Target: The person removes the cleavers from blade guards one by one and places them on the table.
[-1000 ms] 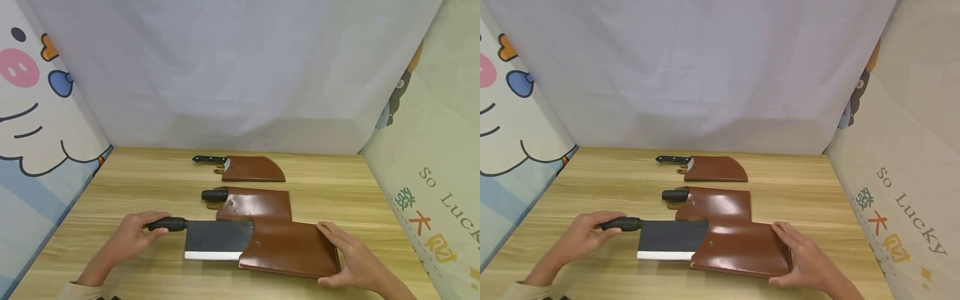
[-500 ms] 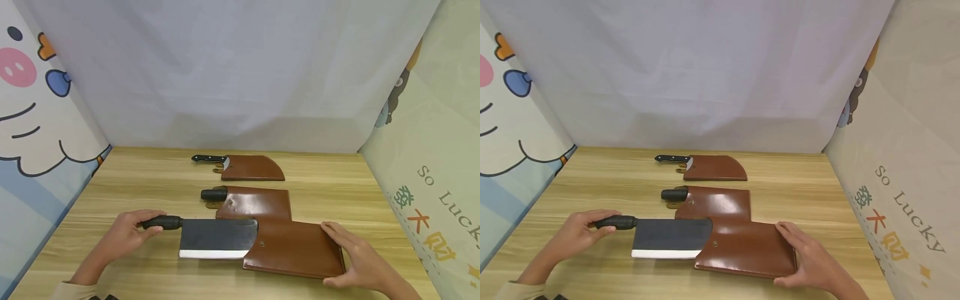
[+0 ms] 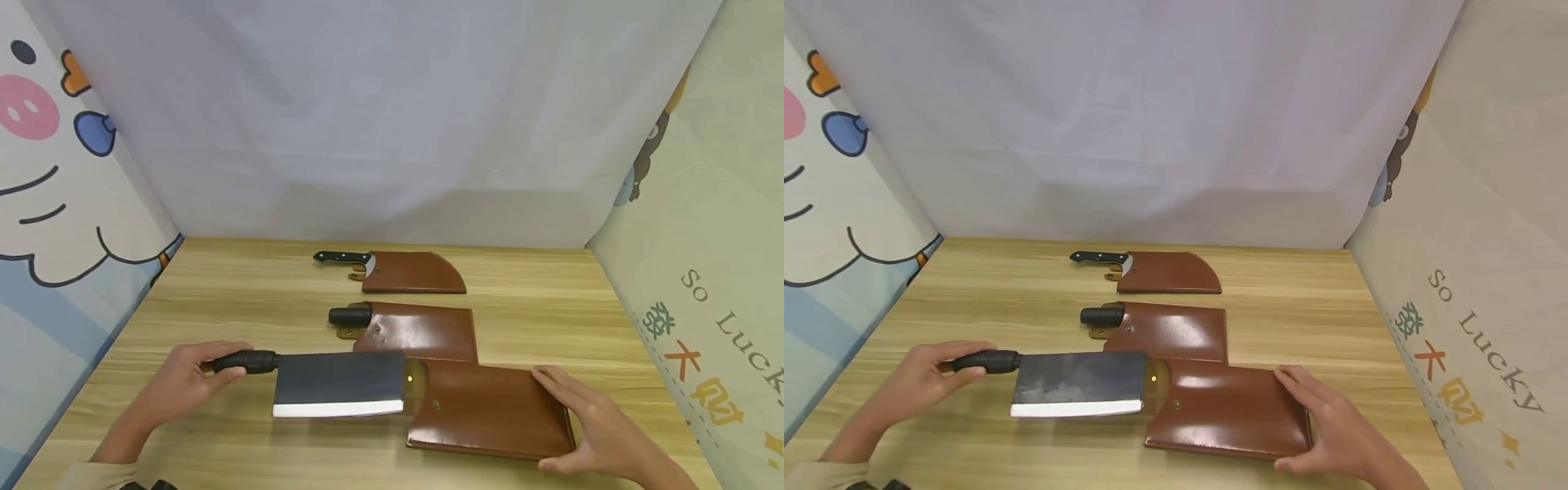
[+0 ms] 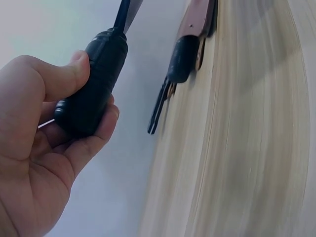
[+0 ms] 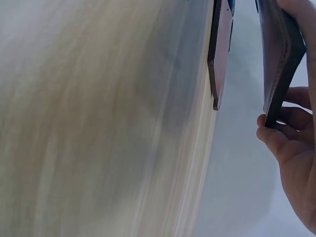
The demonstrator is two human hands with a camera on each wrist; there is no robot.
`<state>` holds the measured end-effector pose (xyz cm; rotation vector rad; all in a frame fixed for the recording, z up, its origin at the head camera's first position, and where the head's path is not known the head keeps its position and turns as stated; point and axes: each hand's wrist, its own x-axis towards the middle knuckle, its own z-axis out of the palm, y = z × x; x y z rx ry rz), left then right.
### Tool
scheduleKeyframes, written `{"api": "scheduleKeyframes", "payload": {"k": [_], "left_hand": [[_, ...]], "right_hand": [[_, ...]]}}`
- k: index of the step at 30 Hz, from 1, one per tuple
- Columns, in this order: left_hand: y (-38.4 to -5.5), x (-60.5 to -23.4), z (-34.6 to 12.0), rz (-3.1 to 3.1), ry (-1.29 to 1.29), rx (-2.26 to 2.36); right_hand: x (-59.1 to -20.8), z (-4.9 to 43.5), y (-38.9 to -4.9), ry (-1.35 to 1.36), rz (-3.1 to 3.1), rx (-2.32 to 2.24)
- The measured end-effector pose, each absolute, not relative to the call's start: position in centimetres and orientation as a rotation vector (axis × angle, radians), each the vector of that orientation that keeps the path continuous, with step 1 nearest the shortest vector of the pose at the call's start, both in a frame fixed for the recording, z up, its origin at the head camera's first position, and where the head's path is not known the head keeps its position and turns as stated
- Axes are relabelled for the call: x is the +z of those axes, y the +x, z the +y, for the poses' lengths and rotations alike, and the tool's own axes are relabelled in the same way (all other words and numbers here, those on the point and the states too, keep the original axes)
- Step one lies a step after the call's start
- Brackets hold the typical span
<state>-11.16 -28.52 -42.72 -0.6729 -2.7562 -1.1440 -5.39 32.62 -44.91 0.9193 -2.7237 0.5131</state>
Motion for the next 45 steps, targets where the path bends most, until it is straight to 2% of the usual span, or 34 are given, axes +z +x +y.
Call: {"api": "scheduleKeyframes", "payload": {"k": [17,29,45], "left_hand": [[-10.5,-44.9,-31.3,-2.864,-0.644,-1.077],[-10.5,-46.5,-31.4,-2.9,-0.731,-1.002],[-10.9,-47.8,-31.1,-2.971,-0.695,-0.934]], "right_hand": [[-45.3,34.3,-3.8,0.802,-2.865,0.477],[-46.0,34.5,-3.4,0.827,-2.908,0.55],[-46.6,34.3,-3.6,0.793,-3.021,0.574]]}}
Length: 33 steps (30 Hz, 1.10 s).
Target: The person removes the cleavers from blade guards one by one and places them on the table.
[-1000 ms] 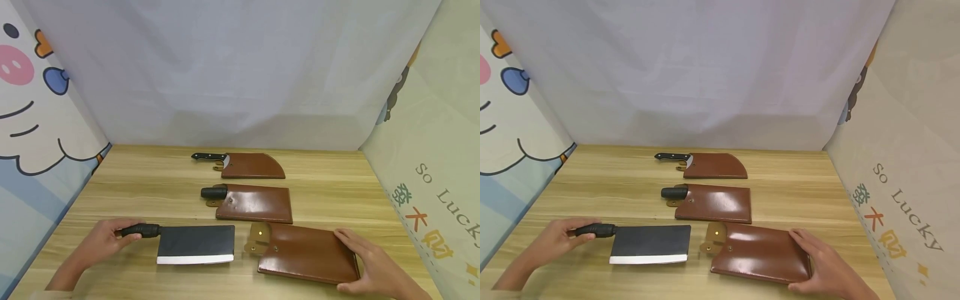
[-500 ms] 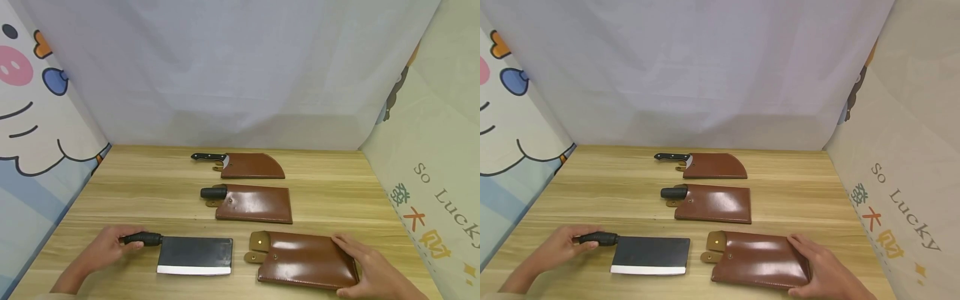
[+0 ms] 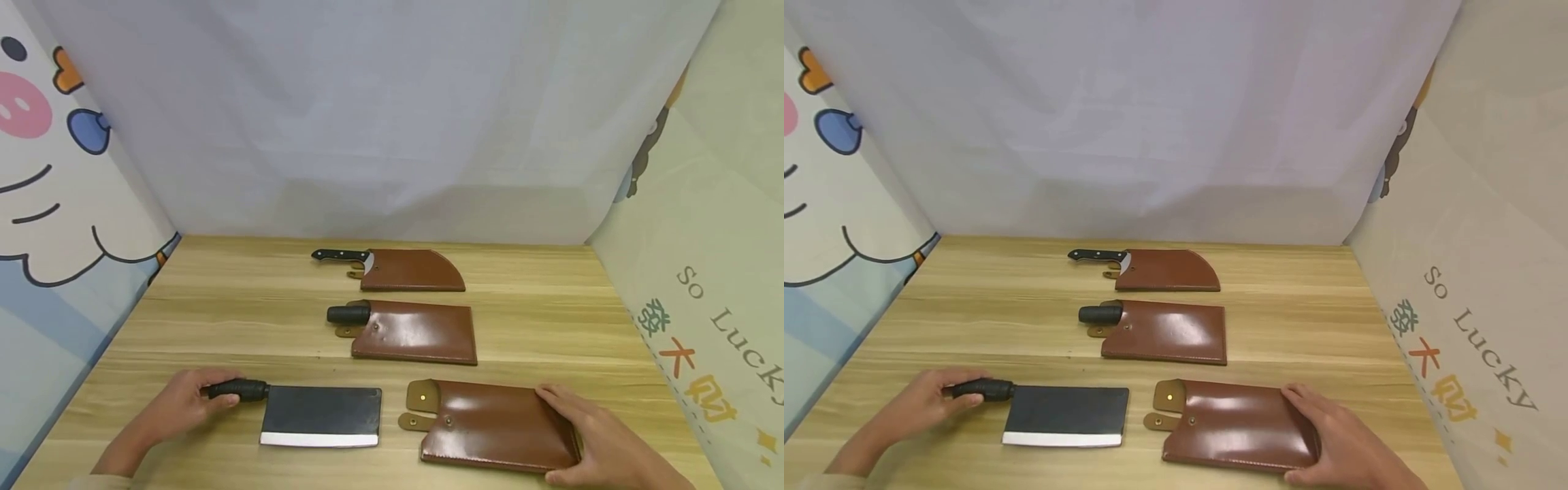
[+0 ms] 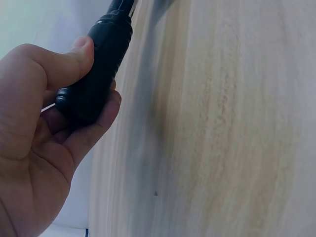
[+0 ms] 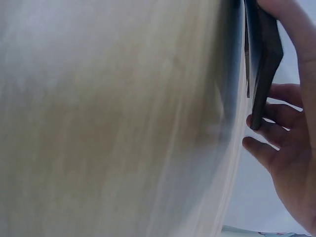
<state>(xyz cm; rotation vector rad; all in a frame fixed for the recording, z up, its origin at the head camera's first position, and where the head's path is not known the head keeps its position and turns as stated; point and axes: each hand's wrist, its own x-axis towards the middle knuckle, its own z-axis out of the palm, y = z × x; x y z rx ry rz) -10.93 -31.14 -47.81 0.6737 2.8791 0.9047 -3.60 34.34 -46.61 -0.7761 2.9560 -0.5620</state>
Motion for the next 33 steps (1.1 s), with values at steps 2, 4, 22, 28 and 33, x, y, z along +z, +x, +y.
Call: {"api": "scheduleKeyframes", "payload": {"k": [2,4,22,28,33], "left_hand": [[-11.0,-48.0,-31.1,2.874,0.668,0.889],[-11.1,-48.1,-31.1,2.868,0.652,0.867],[-11.6,-49.0,-31.4,2.894,0.711,0.754],[-13.3,-47.6,-30.4,2.883,0.582,0.764],[-15.7,-46.4,-28.1,2.963,0.564,0.737]], "right_hand": [[-46.9,34.4,-3.6,-0.763,2.96,-0.54],[-47.2,34.4,-3.7,-0.755,2.965,-0.519],[-47.5,34.2,-4.2,-0.783,2.938,-0.481],[-46.0,33.8,-5.8,-0.783,3.001,-0.54],[-45.0,32.9,-8.3,-0.772,3.013,-0.636]]}}
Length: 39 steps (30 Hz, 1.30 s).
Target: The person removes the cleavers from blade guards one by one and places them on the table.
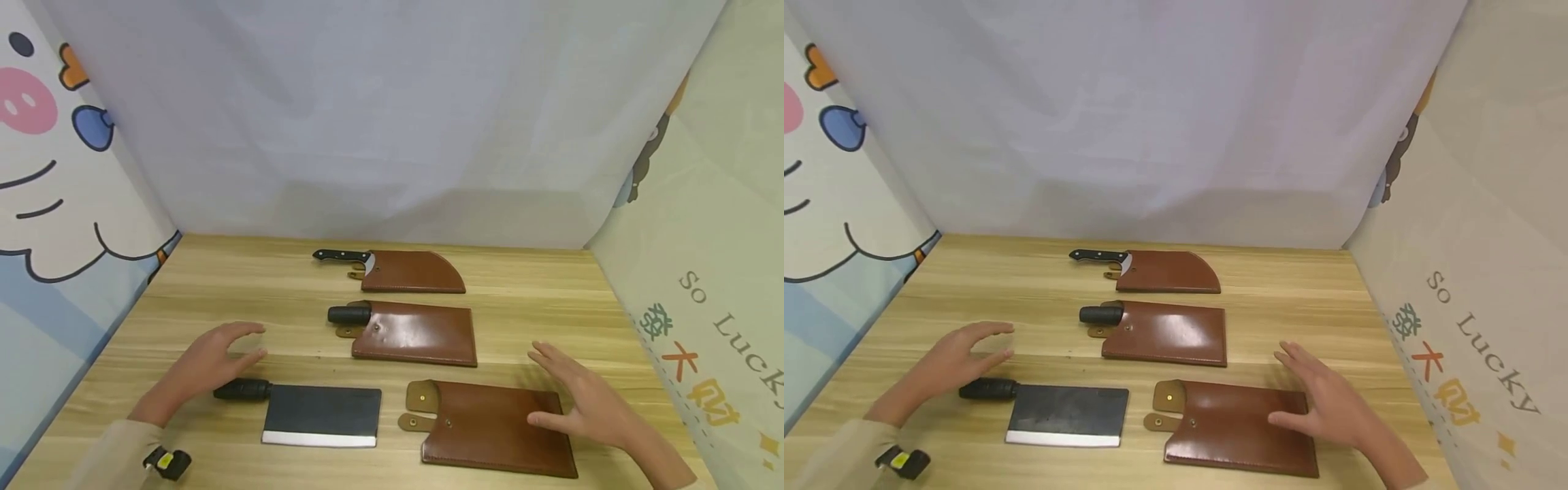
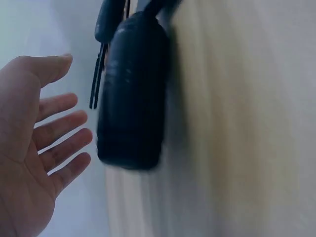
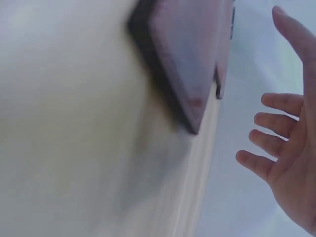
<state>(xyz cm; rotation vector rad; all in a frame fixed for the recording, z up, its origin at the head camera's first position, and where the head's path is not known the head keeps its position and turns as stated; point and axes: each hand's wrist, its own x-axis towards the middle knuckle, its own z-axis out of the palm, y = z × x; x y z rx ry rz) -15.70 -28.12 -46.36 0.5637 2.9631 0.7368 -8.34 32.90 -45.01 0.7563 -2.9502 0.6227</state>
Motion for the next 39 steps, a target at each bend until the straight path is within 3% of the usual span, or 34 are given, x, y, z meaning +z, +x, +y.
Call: {"api": "scheduleKeyframes", "payload": {"k": [16,30,39], "left_hand": [[-21.8,-45.7,-19.5,2.966,0.818,0.721],[-23.4,-46.9,-15.5,2.842,0.87,0.652],[-23.5,-47.6,-14.9,2.804,0.85,0.698]], "right_hand": [[-44.9,27.0,-15.9,0.809,-2.93,0.645],[-47.5,23.4,-19.4,0.968,-3.022,0.581],[-47.9,23.0,-20.0,0.992,-3.125,0.568]]}}
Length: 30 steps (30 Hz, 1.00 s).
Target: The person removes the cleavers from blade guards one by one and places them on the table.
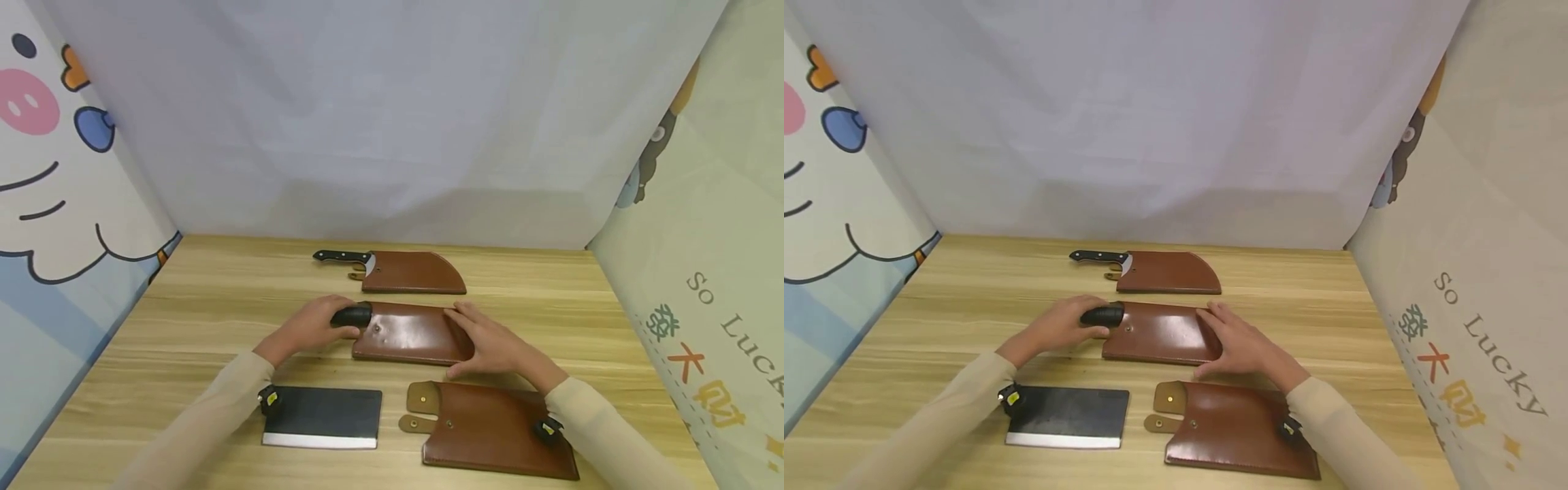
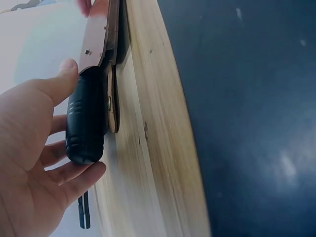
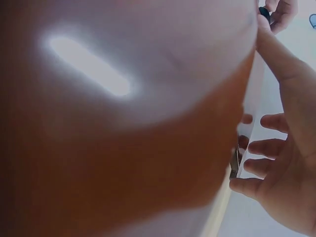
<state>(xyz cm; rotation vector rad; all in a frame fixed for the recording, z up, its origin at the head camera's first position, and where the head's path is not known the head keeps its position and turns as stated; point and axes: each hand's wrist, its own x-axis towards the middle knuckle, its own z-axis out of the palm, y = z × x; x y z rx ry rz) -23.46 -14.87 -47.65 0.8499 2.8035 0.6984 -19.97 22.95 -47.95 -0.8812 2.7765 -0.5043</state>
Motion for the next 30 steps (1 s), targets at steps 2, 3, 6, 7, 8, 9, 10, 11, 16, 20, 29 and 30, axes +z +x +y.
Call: {"api": "scheduleKeyframes", "payload": {"k": [2,3,6,7,8,9,10,11,16,20,29,30], "left_hand": [[-23.5,-47.7,-14.8,2.8,0.838,0.699],[-23.5,-47.7,-14.8,2.798,0.831,0.7],[-23.6,-47.7,-14.8,2.797,0.814,0.692],[-23.6,-47.7,-14.8,2.796,0.806,0.694],[-23.7,-47.8,-14.8,2.796,0.806,0.692],[-23.7,-47.7,-14.8,2.794,0.801,0.696],[-23.7,-47.7,-14.8,2.794,0.802,0.696],[-23.7,-47.7,-14.8,2.794,0.804,0.695],[-23.8,-47.9,-14.8,2.804,0.825,0.692],[-23.8,-48.0,-14.8,2.81,0.823,0.674],[-23.8,-47.8,-14.7,2.823,0.882,0.637],[-23.7,-47.7,-14.7,2.822,0.893,0.643]], "right_hand": [[-47.9,22.9,-20.0,-0.865,2.761,-0.496],[-47.9,22.9,-20.0,-0.861,2.757,-0.49],[-47.7,22.8,-20.0,-0.845,2.743,-0.483],[-47.7,22.8,-20.0,-0.84,2.738,-0.482],[-47.6,22.8,-20.0,-0.835,2.733,-0.482],[-47.6,22.9,-20.0,-0.833,2.729,-0.48],[-47.6,22.9,-20.0,-0.83,2.724,-0.482],[-47.6,22.9,-20.0,-0.829,2.719,-0.484],[-47.5,23.0,-19.9,-0.827,2.705,-0.498],[-47.4,22.9,-19.9,-0.801,2.707,-0.504],[-47.0,22.9,-19.8,-0.8,2.756,-0.504],[-46.9,22.9,-19.8,-0.807,2.764,-0.496]]}}
